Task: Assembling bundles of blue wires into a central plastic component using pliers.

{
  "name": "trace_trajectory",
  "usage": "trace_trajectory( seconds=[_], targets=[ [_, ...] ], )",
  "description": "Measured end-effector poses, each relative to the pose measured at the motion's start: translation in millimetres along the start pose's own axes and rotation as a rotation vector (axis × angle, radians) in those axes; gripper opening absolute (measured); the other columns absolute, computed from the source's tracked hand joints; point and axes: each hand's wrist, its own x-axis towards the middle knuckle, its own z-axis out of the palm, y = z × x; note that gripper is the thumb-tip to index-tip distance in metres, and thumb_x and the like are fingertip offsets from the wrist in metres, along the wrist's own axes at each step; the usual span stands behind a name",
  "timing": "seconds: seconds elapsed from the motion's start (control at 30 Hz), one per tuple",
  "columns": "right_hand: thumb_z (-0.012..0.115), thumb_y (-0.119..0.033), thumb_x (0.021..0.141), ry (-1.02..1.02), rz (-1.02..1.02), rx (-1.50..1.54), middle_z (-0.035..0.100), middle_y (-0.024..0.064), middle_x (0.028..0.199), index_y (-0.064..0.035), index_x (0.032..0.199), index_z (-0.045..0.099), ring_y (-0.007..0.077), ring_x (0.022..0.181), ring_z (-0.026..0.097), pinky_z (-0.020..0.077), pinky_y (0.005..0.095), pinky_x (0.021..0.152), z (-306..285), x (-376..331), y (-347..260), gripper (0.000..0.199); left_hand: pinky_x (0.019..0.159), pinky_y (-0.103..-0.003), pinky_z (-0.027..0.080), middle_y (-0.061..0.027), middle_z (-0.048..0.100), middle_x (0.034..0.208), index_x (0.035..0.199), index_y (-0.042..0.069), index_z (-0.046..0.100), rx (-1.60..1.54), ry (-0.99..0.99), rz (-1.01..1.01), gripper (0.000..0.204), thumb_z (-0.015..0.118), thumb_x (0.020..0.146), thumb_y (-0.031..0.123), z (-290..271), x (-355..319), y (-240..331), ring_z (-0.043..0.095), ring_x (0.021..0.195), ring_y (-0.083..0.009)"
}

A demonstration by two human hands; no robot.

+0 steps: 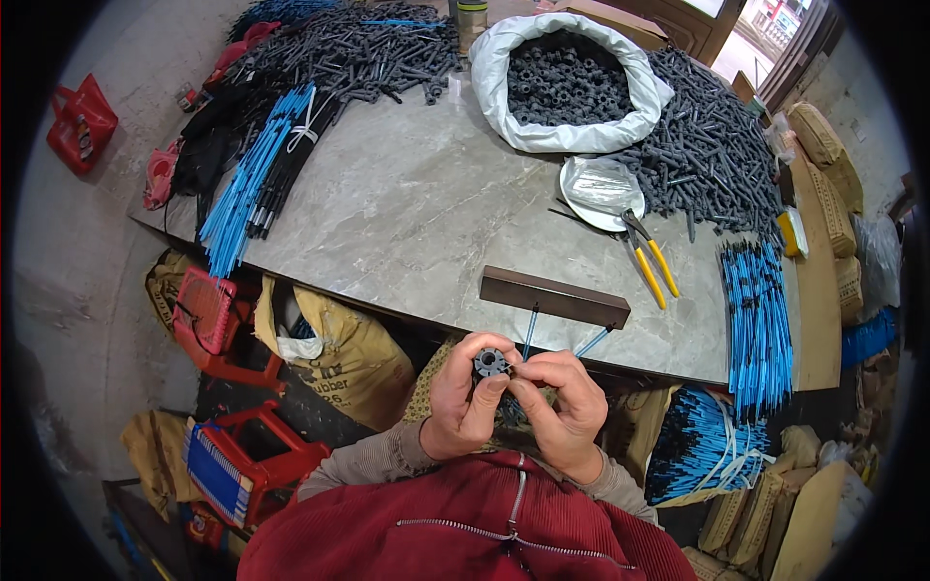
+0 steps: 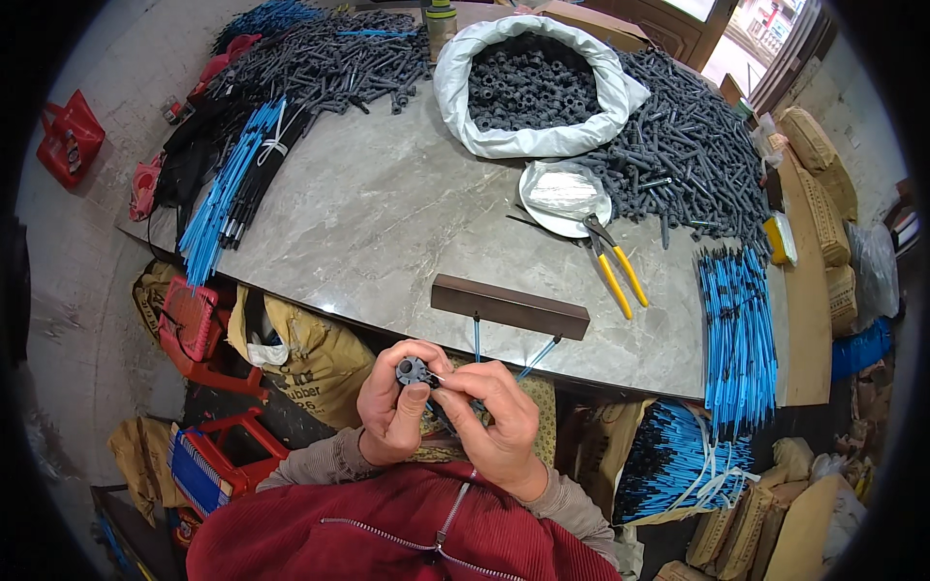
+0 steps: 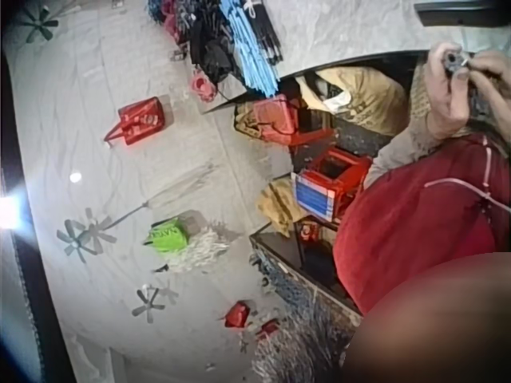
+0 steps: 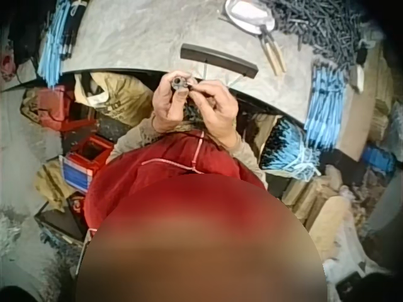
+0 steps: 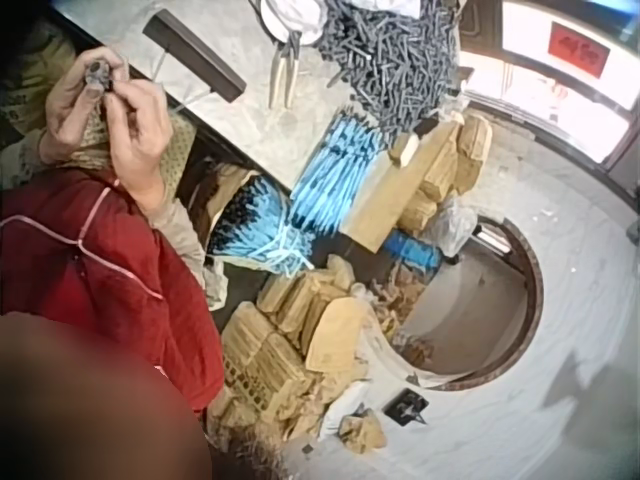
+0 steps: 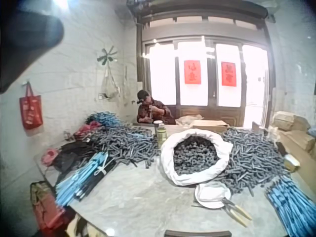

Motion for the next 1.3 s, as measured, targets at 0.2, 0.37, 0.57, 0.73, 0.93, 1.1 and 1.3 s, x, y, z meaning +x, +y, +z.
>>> trace_trajectory(
  seconds=[0.2, 0.37, 0.57, 0.73, 0.93, 1.1, 1.3],
  targets=[
    [0.078, 0.004, 0.079, 0.009, -0.012, 0.014, 0.068, 0.013, 0.092, 0.0017, 0.1, 0.068, 0.0195, 0.078, 0.066, 0.052, 0.0278, 0.066, -7.6, 7.4, -4.1, 0.023, 0.087, -0.033, 0.048, -0.0146, 0.057, 0.105, 0.123, -0.005, 0.047, 0.047, -0.011, 0.043, 0.032, 0.053, 0.104, 0.021, 0.0, -1.8, -4.2, 0.057, 0.097, -0.0207],
    [0.076, 0.005, 0.082, -0.019, -0.006, 0.058, 0.067, 0.0106, 0.091, 0.0022, 0.099, 0.068, 0.0143, 0.075, 0.062, 0.0493, 0.025, 0.065, -6.6, 7.0, 0.0, 0.02, 0.081, -0.032, 0.049, -0.0145, 0.059, 0.101, 0.122, -0.004, 0.051, 0.052, 0.016, 0.107, 0.029, 0.058, 0.099, 0.011, 1.9, -0.3, -6.7, 0.06, 0.089, -0.0221],
    [0.073, 0.006, 0.084, -0.012, 0.223, 0.33, 0.066, 0.0081, 0.09, 0.0022, 0.097, 0.067, 0.0093, 0.073, 0.057, 0.046, 0.0222, 0.064, -4.6, 6.2, 1.7, 0.015, 0.079, -0.032, 0.049, -0.0143, 0.059, 0.099, 0.122, -0.004, 0.052, 0.071, 0.006, 0.118, 0.029, 0.058, 0.098, 0.012, 0.7, -0.4, -6.8, 0.06, 0.087, -0.0222],
    [0.073, 0.006, 0.084, -0.028, 0.159, 0.242, 0.066, 0.0089, 0.088, 0.0018, 0.096, 0.068, 0.0115, 0.071, 0.059, 0.0468, 0.0236, 0.062, -7.3, 6.0, 4.8, 0.015, 0.083, -0.033, 0.049, -0.0146, 0.058, 0.1, 0.122, -0.006, 0.049, 0.091, -0.005, 0.085, 0.032, 0.056, 0.102, 0.019, 2.7, -0.7, -2.0, 0.058, 0.092, -0.0213],
    [0.073, 0.006, 0.082, -0.106, -0.152, 0.027, 0.066, 0.0128, 0.083, 0.0033, 0.096, 0.068, 0.0195, 0.07, 0.063, 0.0488, 0.028, 0.061, -11.4, 15.2, -4.5, 0.014, 0.085, -0.034, 0.049, -0.0149, 0.057, 0.1, 0.121, -0.006, 0.048, 0.061, -0.017, 0.05, 0.033, 0.054, 0.103, 0.021, 4.1, 2.4, -3.3, 0.057, 0.092, -0.0206],
    [0.072, 0.004, 0.082, -0.276, -0.225, 0.042, 0.066, 0.0142, 0.082, 0.0045, 0.096, 0.068, 0.0244, 0.07, 0.064, 0.0504, 0.0312, 0.063, -26.1, 32.5, 1.6, 0.015, 0.083, -0.034, 0.049, -0.0151, 0.057, 0.1, 0.12, -0.006, 0.048, 0.038, -0.051, 0.082, 0.03, 0.054, 0.103, 0.018, 1.3, 7.0, -5.2, 0.057, 0.09, -0.0202],
    [0.069, -0.002, 0.085, -0.028, -0.156, -0.566, 0.065, 0.0153, 0.093, 0.0024, 0.105, 0.067, 0.031, 0.079, 0.063, 0.0507, 0.0375, 0.069, -77.3, 79.2, 55.6, 0.021, 0.08, -0.034, 0.05, -0.0139, 0.056, 0.098, 0.122, -0.006, 0.046, -0.008, -0.072, 0.071, 0.03, 0.053, 0.103, 0.017, -2.0, 7.8, -16.6, 0.058, 0.088, -0.0199]
  ],
)
